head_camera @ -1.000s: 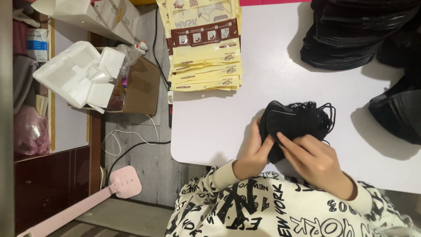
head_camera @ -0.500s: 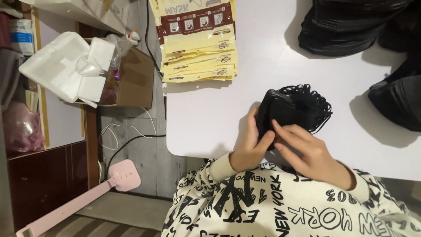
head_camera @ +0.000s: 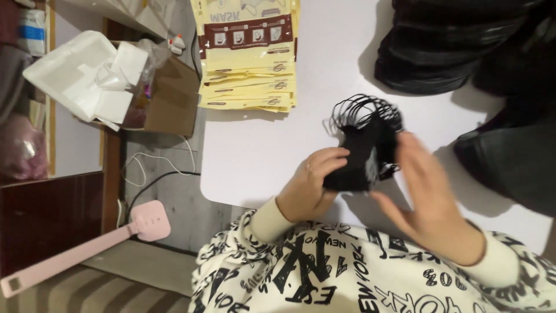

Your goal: The person repeatedly picks up black face masks from a pile on a white table and stacks them into a neat pile. The person handles the masks one at a time, aligning them before placing them on the stack. The video ends with the person holding a stack of masks and reaching for a yellow package.

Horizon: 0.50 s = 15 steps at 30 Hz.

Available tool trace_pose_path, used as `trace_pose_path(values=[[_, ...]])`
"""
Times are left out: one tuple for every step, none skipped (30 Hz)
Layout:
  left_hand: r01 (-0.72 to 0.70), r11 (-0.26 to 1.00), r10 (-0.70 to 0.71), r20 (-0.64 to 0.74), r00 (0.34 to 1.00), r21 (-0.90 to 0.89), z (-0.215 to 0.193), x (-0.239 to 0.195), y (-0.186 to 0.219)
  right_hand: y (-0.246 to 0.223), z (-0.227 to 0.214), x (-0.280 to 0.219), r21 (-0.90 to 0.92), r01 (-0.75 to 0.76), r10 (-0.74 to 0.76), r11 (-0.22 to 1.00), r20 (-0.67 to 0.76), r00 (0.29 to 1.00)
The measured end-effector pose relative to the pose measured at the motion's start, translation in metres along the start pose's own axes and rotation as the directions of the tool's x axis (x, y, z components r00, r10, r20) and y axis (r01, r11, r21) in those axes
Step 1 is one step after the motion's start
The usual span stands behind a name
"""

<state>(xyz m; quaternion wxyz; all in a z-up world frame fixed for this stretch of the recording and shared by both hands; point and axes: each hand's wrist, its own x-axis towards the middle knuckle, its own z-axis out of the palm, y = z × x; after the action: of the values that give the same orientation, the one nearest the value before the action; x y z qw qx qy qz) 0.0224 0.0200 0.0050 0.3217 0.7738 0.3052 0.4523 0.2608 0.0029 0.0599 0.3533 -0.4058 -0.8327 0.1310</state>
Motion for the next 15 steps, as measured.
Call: trace_pose_path(values=[[0.058,0.992,-0.069,0.096,0.993,0.117,0.0,0.003,0.001,0.003,0.0,0.009,0.055,-0.077,0.066,0.995,0.19,0.98],[0.057,0.992,-0.067,0.083,0.994,0.115,0.004,0.004,-0.003,0.01,0.001,0.006,0.051,-0.068,0.057,0.996,0.197,0.979],[0.025,0.981,-0.048,0.115,0.992,0.191,0.008,0.005,-0.007,0.017,0.003,0.004,0.103,-0.109,0.079,0.989,0.256,0.963],[-0.004,0.964,-0.038,0.149,0.988,0.267,0.008,0.004,-0.01,0.022,0.007,0.003,0.157,-0.154,0.098,0.976,0.316,0.944],[0.001,0.963,-0.04,0.138,0.99,0.269,0.009,0.005,-0.013,0.03,0.007,0.003,0.156,-0.147,0.09,0.977,0.324,0.942],[0.055,0.981,-0.084,0.153,0.985,0.187,0.006,0.004,-0.016,0.035,0.01,0.003,0.122,-0.089,0.047,0.989,0.308,0.95],[0.109,0.989,-0.126,0.172,0.977,0.103,0.003,0.003,-0.018,0.04,0.012,0.003,0.087,-0.031,0.004,0.996,0.293,0.956],[0.112,0.988,-0.129,0.168,0.977,0.106,0.001,0.007,-0.018,0.042,0.015,0.003,0.09,-0.027,-0.001,0.996,0.295,0.955],[0.092,0.993,-0.102,0.148,0.984,0.075,-0.001,0.01,-0.017,0.043,0.017,0.002,0.088,-0.017,-0.007,0.996,0.267,0.964],[0.067,0.997,-0.072,0.132,0.989,0.042,-0.005,0.013,-0.017,0.044,0.021,0.001,0.083,-0.01,-0.01,0.996,0.234,0.972],[0.065,0.997,-0.07,0.134,0.988,0.045,-0.007,0.016,-0.016,0.045,0.026,0.001,0.084,-0.009,-0.01,0.996,0.23,0.973],[0.072,0.994,-0.084,0.147,0.986,0.087,-0.009,0.02,-0.015,0.046,0.031,0.0,0.06,-0.028,0.015,0.998,0.209,0.978],[0.077,0.989,-0.097,0.158,0.983,0.13,-0.011,0.023,-0.015,0.047,0.038,-0.001,0.037,-0.048,0.04,0.998,0.186,0.982],[0.073,0.989,-0.094,0.164,0.982,0.128,-0.009,0.022,-0.024,0.049,0.043,-0.001,0.034,-0.052,0.045,0.998,0.182,0.982],[0.178,0.979,-0.196,0.242,0.95,0.094,-0.006,0.02,-0.034,0.05,0.049,0.0,0.008,-0.021,0.02,1.0,0.096,0.995]])
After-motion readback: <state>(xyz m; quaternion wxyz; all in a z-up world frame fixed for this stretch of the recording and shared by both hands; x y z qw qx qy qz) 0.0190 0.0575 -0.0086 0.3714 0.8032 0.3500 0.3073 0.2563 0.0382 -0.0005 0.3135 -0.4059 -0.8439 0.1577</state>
